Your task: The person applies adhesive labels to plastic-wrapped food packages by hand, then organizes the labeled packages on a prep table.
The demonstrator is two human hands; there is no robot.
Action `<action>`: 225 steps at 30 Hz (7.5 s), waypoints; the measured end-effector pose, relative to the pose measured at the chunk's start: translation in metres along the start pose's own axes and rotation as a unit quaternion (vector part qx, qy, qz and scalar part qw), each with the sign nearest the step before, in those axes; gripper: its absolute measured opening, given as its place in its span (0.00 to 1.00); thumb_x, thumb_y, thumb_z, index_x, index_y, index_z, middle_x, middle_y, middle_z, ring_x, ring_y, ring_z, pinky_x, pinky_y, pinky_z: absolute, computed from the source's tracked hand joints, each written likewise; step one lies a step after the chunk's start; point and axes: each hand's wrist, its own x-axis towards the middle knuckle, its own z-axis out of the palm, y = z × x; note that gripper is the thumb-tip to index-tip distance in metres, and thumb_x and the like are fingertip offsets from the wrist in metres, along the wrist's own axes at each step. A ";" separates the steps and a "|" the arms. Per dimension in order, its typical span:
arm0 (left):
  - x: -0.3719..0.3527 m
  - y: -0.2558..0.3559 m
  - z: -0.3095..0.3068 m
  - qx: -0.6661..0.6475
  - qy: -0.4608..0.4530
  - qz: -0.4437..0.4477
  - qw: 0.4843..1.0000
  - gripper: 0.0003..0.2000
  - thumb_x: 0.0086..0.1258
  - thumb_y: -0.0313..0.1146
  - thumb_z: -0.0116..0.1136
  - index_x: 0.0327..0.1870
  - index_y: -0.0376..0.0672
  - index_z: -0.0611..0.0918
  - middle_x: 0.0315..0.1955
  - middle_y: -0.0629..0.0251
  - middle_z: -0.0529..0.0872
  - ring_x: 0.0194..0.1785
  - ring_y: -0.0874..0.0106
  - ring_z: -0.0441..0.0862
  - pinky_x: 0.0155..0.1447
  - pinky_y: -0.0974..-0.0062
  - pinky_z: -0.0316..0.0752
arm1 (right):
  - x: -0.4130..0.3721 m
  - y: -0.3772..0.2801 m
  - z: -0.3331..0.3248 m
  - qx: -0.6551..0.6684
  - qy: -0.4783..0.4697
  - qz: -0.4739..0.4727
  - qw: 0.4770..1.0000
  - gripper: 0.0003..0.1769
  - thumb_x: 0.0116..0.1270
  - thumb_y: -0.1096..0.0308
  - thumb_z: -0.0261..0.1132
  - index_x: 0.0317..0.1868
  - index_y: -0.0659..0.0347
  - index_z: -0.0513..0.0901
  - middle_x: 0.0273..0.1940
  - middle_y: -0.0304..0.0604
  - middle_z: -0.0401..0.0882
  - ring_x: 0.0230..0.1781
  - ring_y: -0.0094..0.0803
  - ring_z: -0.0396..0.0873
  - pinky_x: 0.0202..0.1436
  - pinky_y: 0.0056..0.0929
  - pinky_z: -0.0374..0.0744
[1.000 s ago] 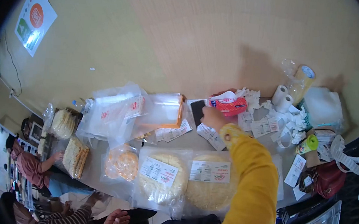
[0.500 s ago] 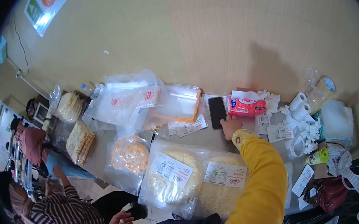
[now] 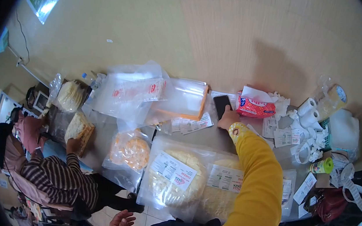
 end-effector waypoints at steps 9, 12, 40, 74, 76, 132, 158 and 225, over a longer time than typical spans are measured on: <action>0.017 -0.004 0.003 0.003 -0.029 0.003 1.000 0.21 0.70 0.35 0.51 0.60 0.34 0.69 0.52 0.56 0.77 0.54 0.66 0.75 0.58 0.70 0.69 | -0.051 0.063 -0.030 -0.125 -0.031 -0.263 0.956 0.45 0.33 0.67 0.72 0.59 0.61 0.65 0.47 0.57 0.75 0.49 0.51 0.75 0.52 0.43 0.74; 0.021 -0.003 0.005 0.010 -0.036 -0.003 0.999 0.21 0.70 0.36 0.52 0.59 0.34 0.69 0.52 0.55 0.77 0.54 0.66 0.75 0.58 0.70 0.69 | -0.054 0.042 -0.033 -0.186 -0.095 -0.248 0.946 0.36 0.41 0.68 0.68 0.55 0.61 0.68 0.48 0.57 0.75 0.50 0.51 0.74 0.51 0.43 0.74; 0.024 -0.019 0.015 0.010 0.024 -0.059 0.998 0.20 0.69 0.36 0.52 0.58 0.33 0.70 0.51 0.56 0.78 0.53 0.68 0.75 0.57 0.72 0.68 | 0.100 -0.026 0.027 0.094 0.127 -0.299 0.941 0.09 0.53 0.73 0.56 0.36 0.59 0.76 0.32 0.53 0.79 0.35 0.52 0.77 0.41 0.43 0.74; 0.034 -0.039 0.013 0.057 -0.011 -0.085 0.995 0.20 0.71 0.36 0.50 0.59 0.33 0.70 0.50 0.57 0.78 0.53 0.70 0.74 0.58 0.73 0.68 | 0.097 -0.030 -0.011 -0.109 0.020 -0.152 0.982 0.24 0.45 0.70 0.67 0.47 0.64 0.76 0.49 0.54 0.76 0.53 0.49 0.74 0.56 0.42 0.73; 0.035 -0.036 0.012 0.081 -0.023 -0.088 0.993 0.20 0.71 0.36 0.50 0.58 0.32 0.70 0.50 0.57 0.78 0.53 0.70 0.74 0.58 0.73 0.68 | 0.094 -0.032 -0.016 -0.092 -0.001 -0.145 0.985 0.24 0.45 0.69 0.68 0.45 0.65 0.77 0.47 0.54 0.77 0.52 0.48 0.75 0.55 0.42 0.73; 0.029 0.005 -0.143 0.034 -0.293 0.318 0.901 0.10 0.71 0.28 0.49 0.48 0.34 0.75 0.36 0.68 0.82 0.38 0.81 0.78 0.44 0.80 0.75 | -0.459 -0.218 0.003 0.236 -0.067 -0.436 0.866 0.17 0.59 0.73 0.63 0.50 0.65 0.76 0.42 0.40 0.80 0.43 0.26 0.77 0.49 0.26 0.75; 0.145 -0.098 -0.142 -0.390 -0.277 -0.124 0.870 0.19 0.73 0.37 0.41 0.59 0.35 0.68 0.53 0.56 0.77 0.53 0.59 0.76 0.56 0.57 0.72 | -0.386 -0.263 0.237 0.553 -0.144 -0.158 0.805 0.13 0.57 0.69 0.69 0.40 0.66 0.78 0.31 0.38 0.78 0.28 0.21 0.74 0.31 0.22 0.74; 0.142 -0.084 -0.169 -0.349 -0.239 -0.243 0.873 0.19 0.73 0.36 0.38 0.62 0.42 0.63 0.52 0.53 0.76 0.49 0.53 0.77 0.53 0.51 0.74 | -0.322 -0.323 0.285 0.871 -0.027 0.197 0.449 0.11 0.63 0.69 0.62 0.41 0.66 0.71 0.34 0.49 0.78 0.32 0.39 0.81 0.32 0.33 0.83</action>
